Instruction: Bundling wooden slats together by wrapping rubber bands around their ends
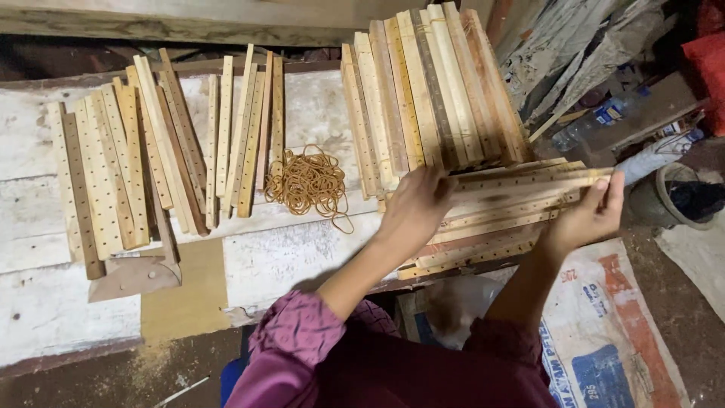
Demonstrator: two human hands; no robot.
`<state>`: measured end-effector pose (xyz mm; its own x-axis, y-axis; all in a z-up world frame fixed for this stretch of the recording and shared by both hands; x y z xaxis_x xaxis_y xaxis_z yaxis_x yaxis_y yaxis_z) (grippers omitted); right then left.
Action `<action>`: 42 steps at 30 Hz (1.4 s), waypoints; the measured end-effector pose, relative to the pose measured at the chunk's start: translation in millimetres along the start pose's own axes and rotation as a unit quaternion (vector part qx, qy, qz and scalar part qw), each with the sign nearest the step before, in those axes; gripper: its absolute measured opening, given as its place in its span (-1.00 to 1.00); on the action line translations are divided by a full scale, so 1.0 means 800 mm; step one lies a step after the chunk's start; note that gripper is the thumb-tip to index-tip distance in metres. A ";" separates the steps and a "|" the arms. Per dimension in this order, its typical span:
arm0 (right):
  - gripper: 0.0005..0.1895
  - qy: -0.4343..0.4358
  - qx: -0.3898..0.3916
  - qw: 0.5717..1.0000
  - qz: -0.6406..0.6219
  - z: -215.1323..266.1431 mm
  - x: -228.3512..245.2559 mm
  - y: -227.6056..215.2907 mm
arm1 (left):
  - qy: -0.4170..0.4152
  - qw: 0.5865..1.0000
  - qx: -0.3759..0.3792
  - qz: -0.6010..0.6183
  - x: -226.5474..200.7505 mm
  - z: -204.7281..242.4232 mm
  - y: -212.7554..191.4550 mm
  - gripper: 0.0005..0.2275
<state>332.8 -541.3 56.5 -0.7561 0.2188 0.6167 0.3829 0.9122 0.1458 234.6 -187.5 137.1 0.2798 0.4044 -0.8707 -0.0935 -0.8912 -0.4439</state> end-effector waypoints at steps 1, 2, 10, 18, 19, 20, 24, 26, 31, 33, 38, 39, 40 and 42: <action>-0.64 0.062 -0.011 0.998 0.022 -0.007 -0.021 0.005 | -0.064 0.998 0.017 0.009 0.014 -0.014 0.008 -0.76; -0.64 0.123 -0.023 0.991 0.045 -0.013 -0.040 0.010 | -0.127 0.991 0.034 0.019 0.029 -0.027 0.015 -0.77; -0.59 -0.063 0.148 0.920 0.358 -0.010 -0.011 0.070 | -0.069 0.980 0.026 -0.183 0.033 -0.047 0.026 -0.81; -0.73 -0.190 -0.004 0.913 0.361 0.062 0.166 0.108 | 0.172 0.921 -0.259 -0.237 0.020 0.087 -0.026 -0.58; -0.84 -0.142 0.029 0.888 0.437 0.089 0.153 0.110 | 0.151 0.923 -0.285 -0.210 0.054 0.105 -0.028 -0.78; -0.90 -0.094 0.062 0.854 0.508 0.118 0.138 0.111 | 0.131 0.924 -0.310 -0.183 0.089 0.125 -0.030 -0.97; -0.76 0.188 0.317 0.922 0.118 0.247 0.209 0.282 | -0.052 0.918 -0.333 -0.210 0.159 0.195 -0.098 -0.94; -0.77 0.127 0.459 0.877 0.068 0.289 0.226 0.350 | -0.163 0.894 -0.353 -0.224 0.193 0.228 -0.130 -0.90; -0.73 0.078 0.443 0.881 0.146 0.332 0.188 0.366 | -0.225 0.853 -0.381 -0.275 0.241 0.290 -0.195 -0.83; -0.75 0.060 0.432 0.884 0.171 0.340 0.190 0.368 | -0.238 0.839 -0.390 -0.296 0.247 0.304 -0.216 -0.82; -0.80 0.023 0.447 0.877 0.175 0.359 0.196 0.382 | -0.261 0.834 -0.344 -0.343 0.266 0.290 -0.234 -0.79; -0.80 0.021 0.447 0.877 0.175 0.354 0.209 0.397 | -0.261 0.834 -0.345 -0.343 0.270 0.289 -0.234 -0.79; -0.81 0.010 0.461 0.873 0.158 0.352 0.225 0.414 | -0.268 0.831 -0.328 -0.360 0.274 0.284 -0.232 -0.78; -0.81 -0.002 0.476 0.868 0.143 0.351 0.248 0.444 | -0.274 0.829 -0.311 -0.375 0.282 0.280 -0.229 -0.77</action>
<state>169.5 -76.6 13.6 -0.7048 0.4826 0.5199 -0.0551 0.6934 -0.7184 100.6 113.1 -25.9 -0.4554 0.7741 -0.4398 0.4691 -0.2112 -0.8575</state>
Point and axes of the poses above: each hand's wrist, its own z-axis away from the middle knuckle, its own y-axis out of the palm, x = y × z, the point moved 8 cm from there along -z, towards the middle knuckle, and after that the axes turned 11 degrees about x, right-handed, at the moved point
